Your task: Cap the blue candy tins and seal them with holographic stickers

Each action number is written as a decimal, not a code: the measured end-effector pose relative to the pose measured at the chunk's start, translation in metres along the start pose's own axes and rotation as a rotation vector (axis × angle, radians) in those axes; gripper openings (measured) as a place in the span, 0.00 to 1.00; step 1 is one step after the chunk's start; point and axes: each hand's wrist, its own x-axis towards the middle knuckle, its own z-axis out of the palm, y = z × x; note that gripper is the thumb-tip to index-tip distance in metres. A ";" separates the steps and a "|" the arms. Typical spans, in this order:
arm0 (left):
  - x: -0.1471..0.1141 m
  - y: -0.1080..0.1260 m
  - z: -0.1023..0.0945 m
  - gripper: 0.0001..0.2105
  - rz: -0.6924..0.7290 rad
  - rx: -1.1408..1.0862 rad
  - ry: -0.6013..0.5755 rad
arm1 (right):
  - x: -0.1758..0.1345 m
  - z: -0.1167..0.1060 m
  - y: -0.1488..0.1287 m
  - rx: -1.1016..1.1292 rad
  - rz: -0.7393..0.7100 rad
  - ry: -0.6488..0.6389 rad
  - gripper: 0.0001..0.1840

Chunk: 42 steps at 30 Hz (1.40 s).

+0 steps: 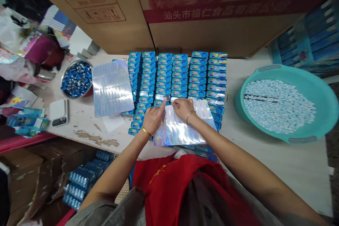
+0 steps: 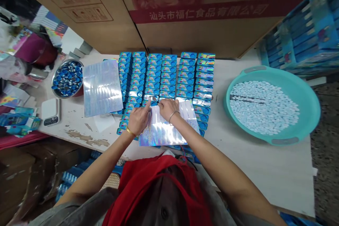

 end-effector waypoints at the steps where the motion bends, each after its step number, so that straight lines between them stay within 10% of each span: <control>1: -0.005 0.001 -0.001 0.26 0.007 -0.015 0.012 | 0.001 0.003 0.000 0.005 0.004 0.001 0.11; 7: -0.035 0.014 -0.036 0.26 -0.147 -0.292 0.236 | 0.005 0.026 -0.005 0.006 -0.020 0.010 0.14; 12: -0.026 0.033 -0.065 0.31 -0.527 -0.974 0.549 | -0.017 0.021 -0.010 0.313 -0.177 0.198 0.21; 19: 0.011 0.071 -0.048 0.30 -0.643 -1.378 0.465 | -0.084 -0.015 0.007 0.954 0.038 0.169 0.24; 32: 0.084 0.167 0.045 0.33 -0.440 -0.893 0.164 | -0.114 -0.061 0.140 0.326 0.263 0.444 0.15; 42: 0.122 0.178 0.077 0.34 -0.391 -0.606 0.167 | -0.077 -0.053 0.174 0.167 0.329 0.421 0.12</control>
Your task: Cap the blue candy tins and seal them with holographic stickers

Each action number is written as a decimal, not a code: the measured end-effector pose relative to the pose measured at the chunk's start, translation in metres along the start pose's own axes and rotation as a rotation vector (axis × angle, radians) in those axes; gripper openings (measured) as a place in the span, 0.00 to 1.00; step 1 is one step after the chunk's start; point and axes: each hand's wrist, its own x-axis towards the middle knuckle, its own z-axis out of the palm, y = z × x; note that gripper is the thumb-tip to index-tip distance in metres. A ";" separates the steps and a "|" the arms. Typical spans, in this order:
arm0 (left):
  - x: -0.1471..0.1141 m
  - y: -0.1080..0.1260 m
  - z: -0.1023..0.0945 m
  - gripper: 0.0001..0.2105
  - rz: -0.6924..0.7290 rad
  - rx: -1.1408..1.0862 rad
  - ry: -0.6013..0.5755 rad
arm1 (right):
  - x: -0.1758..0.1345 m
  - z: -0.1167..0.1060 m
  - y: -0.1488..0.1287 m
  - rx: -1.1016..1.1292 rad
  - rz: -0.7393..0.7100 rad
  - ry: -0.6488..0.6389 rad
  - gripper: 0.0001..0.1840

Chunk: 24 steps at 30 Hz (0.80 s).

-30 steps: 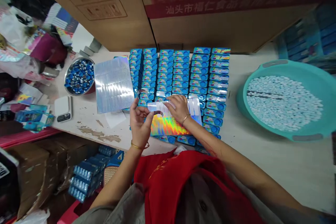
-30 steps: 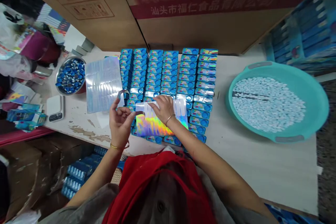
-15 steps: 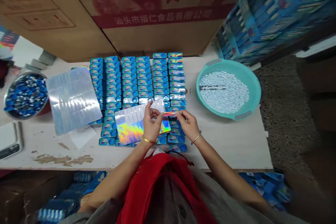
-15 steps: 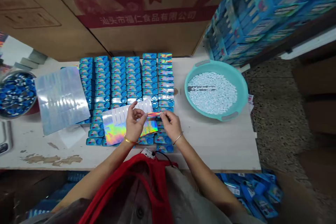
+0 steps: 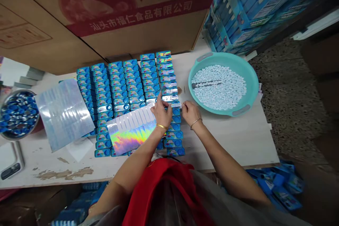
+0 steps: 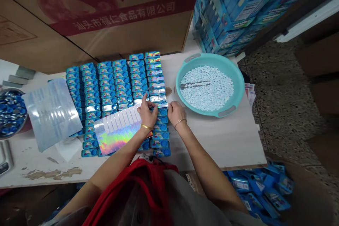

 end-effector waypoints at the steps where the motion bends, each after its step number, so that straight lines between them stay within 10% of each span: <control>1: 0.002 -0.001 0.002 0.35 0.002 0.027 -0.002 | 0.002 0.003 0.001 0.015 0.010 -0.002 0.12; 14: 0.017 0.003 -0.003 0.37 -0.076 0.333 -0.073 | 0.011 0.036 0.027 0.355 0.126 0.000 0.08; 24: -0.011 0.023 -0.045 0.07 0.051 -0.241 0.036 | -0.035 0.004 -0.007 0.613 0.244 0.115 0.23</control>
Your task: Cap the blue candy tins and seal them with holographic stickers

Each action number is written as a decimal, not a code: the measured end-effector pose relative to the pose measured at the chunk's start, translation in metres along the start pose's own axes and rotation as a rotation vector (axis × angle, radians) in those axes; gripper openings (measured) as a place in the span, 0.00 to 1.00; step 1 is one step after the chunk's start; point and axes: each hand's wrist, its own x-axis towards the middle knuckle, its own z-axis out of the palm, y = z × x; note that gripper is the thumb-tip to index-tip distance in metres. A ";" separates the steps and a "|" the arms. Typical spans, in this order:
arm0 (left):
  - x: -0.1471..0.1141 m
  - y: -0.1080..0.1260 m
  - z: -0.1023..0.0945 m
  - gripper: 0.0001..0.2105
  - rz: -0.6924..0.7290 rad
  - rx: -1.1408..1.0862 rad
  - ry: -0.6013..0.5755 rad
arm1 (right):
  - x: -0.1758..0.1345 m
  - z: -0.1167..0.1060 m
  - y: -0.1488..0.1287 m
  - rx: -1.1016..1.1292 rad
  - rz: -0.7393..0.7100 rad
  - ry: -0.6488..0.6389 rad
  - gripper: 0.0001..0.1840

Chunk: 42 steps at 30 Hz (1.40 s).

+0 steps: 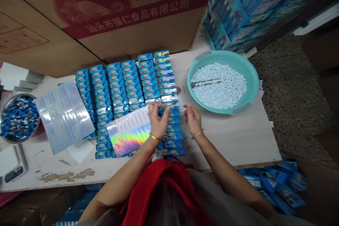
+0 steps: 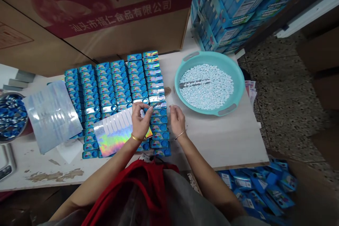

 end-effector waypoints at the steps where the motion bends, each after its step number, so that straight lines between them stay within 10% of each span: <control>1: -0.004 0.001 0.000 0.07 -0.047 -0.069 -0.017 | -0.008 0.000 -0.005 0.098 0.068 -0.020 0.24; 7: -0.015 -0.018 0.014 0.06 -0.325 -0.170 -0.074 | -0.019 0.003 -0.013 0.289 0.159 -0.055 0.18; 17: -0.013 -0.029 0.034 0.03 -0.105 0.465 -0.102 | 0.010 -0.006 0.016 -0.296 -0.153 -0.041 0.13; 32: -0.001 -0.020 0.033 0.15 -0.236 0.567 -0.209 | 0.028 0.017 0.055 -0.205 0.040 -0.062 0.09; 38: 0.002 -0.054 -0.069 0.09 0.086 0.461 -0.182 | -0.002 -0.004 0.023 -0.313 -0.060 0.009 0.11; 42: -0.010 -0.103 -0.172 0.17 -0.040 0.792 -0.061 | -0.033 0.041 -0.019 -0.290 -0.351 -0.125 0.13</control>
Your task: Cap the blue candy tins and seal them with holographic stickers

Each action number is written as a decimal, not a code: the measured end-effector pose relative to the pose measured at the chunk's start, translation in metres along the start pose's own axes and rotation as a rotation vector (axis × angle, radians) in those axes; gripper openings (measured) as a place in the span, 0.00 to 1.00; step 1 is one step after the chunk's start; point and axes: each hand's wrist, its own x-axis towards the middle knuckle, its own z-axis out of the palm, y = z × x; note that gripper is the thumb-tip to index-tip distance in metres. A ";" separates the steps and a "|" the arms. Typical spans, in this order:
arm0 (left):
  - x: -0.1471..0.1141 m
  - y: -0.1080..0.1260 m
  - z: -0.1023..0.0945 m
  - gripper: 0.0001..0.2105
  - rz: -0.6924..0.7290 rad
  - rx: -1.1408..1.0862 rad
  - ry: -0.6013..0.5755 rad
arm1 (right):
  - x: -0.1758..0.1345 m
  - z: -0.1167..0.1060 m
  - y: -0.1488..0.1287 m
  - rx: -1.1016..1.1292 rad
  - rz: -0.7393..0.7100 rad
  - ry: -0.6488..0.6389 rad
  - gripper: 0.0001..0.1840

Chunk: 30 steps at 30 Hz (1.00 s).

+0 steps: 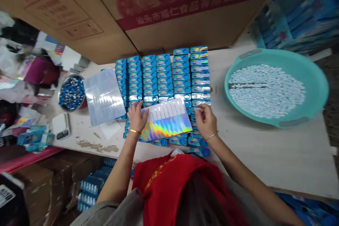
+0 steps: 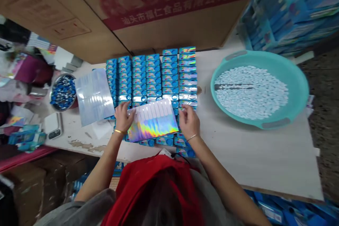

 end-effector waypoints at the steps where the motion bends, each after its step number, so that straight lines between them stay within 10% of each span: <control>1: -0.004 -0.020 -0.004 0.17 -0.041 0.067 -0.034 | 0.001 0.015 -0.017 -0.007 -0.096 -0.047 0.13; 5: -0.016 -0.058 0.002 0.08 -0.011 0.113 -0.205 | 0.011 0.084 -0.072 -0.202 -0.378 -0.301 0.17; 11: -0.019 -0.059 0.010 0.11 0.012 0.054 -0.153 | 0.015 0.151 -0.089 -0.426 -0.548 -0.546 0.19; 30: -0.057 -0.052 -0.012 0.07 0.452 -0.054 0.026 | 0.026 0.162 -0.105 -0.523 -0.274 -0.668 0.16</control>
